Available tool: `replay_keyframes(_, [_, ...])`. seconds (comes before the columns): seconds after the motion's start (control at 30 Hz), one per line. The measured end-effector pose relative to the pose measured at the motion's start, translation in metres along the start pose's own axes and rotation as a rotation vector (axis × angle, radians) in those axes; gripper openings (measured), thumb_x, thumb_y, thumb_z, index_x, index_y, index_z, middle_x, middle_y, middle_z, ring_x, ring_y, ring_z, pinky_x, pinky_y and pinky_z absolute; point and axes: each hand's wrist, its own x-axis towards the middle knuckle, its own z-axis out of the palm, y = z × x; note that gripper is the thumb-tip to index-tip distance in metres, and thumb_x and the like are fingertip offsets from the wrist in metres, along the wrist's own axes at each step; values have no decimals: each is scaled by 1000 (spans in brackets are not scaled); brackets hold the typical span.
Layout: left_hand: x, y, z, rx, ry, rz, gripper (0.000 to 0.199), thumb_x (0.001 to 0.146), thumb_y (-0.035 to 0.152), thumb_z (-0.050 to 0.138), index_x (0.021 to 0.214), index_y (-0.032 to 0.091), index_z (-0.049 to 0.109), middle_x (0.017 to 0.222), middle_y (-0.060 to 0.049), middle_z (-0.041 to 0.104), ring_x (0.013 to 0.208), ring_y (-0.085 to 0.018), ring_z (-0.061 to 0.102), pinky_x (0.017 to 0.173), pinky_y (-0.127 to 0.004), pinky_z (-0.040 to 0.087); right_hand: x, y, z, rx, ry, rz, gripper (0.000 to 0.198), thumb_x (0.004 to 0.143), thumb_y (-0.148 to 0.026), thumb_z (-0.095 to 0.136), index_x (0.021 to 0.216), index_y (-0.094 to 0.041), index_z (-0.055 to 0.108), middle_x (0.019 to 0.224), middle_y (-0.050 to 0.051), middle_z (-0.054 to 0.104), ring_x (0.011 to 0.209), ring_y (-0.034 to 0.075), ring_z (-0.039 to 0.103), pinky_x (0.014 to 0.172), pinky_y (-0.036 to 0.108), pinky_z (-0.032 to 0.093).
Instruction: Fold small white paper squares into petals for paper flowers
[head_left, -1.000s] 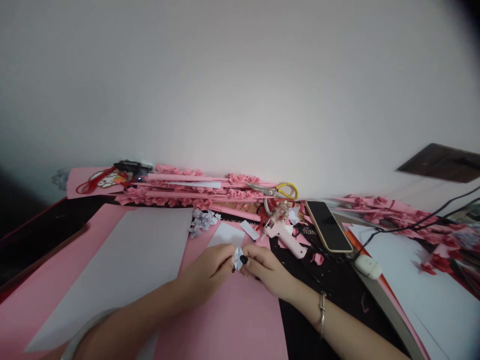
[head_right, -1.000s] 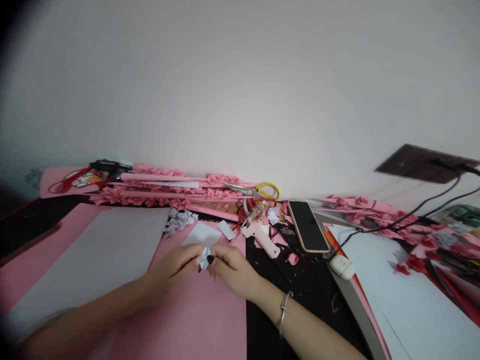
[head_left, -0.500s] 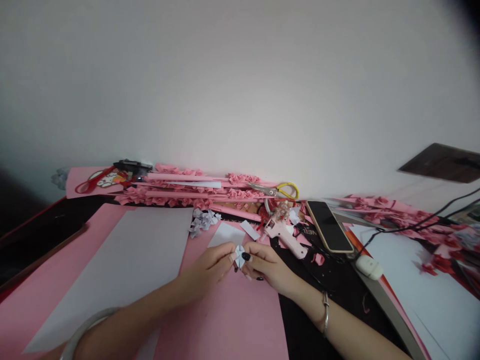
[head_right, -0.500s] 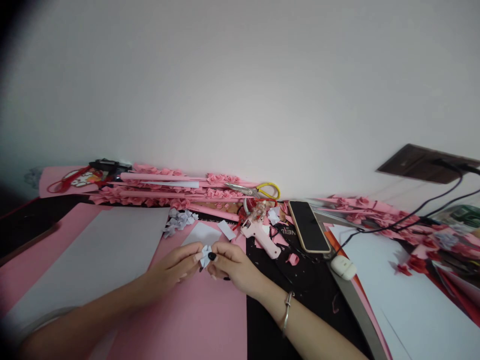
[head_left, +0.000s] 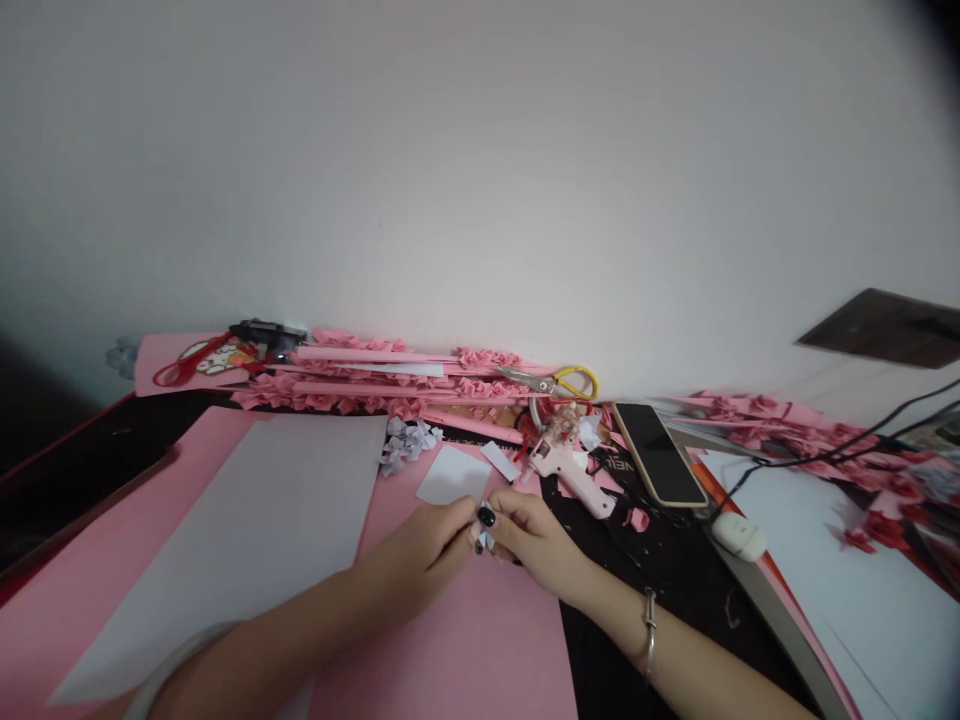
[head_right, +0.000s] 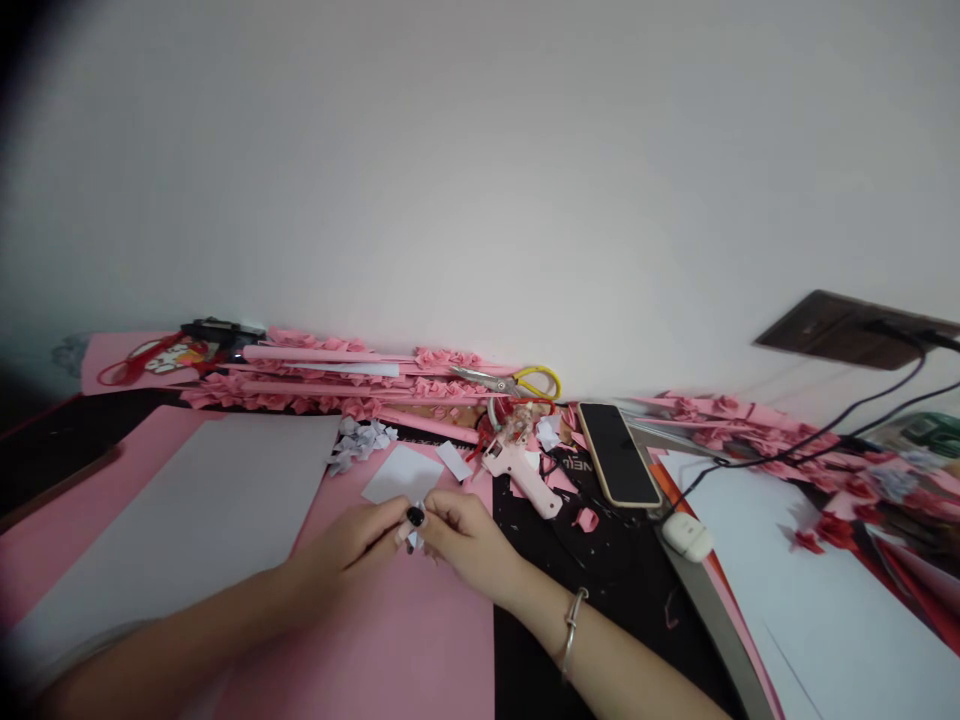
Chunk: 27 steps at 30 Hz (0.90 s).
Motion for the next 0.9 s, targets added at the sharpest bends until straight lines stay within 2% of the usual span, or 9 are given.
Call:
replay_keyframes(0.37, [0,4,-2,-188,-4,-83,26,90,26,32,65,21,29,57,7,29,51,-11,26,50,-24,24,1,2,-2,-27,3,8,42,84,-55,53,67,-17,49,53,-5,46,45,8,37,43,19,28])
replay_keyframes(0.6, [0,2,-2,-295,-31,-129,26,91,27,32,66,21,33,55,7,33,49,-11,28,48,-24,23,1,-1,-1,-97,24,-13,39,86,-49,53,64,-18,43,52,-5,44,44,8,36,42,20,27])
replay_keyframes(0.77, [1,-3,-2,-430,-58,-121,26,90,24,34,65,20,36,53,7,34,48,-10,29,47,-23,26,0,-1,0,-136,23,-35,38,88,-45,51,63,-18,45,52,-5,44,46,8,37,44,20,28])
replay_keyframes(0.9, [2,-2,-3,-451,-66,-187,27,87,35,45,66,18,45,48,8,40,43,-8,35,43,-20,28,-1,2,0,-160,9,-68,42,90,-50,46,62,-18,45,51,-5,43,45,8,37,43,20,27])
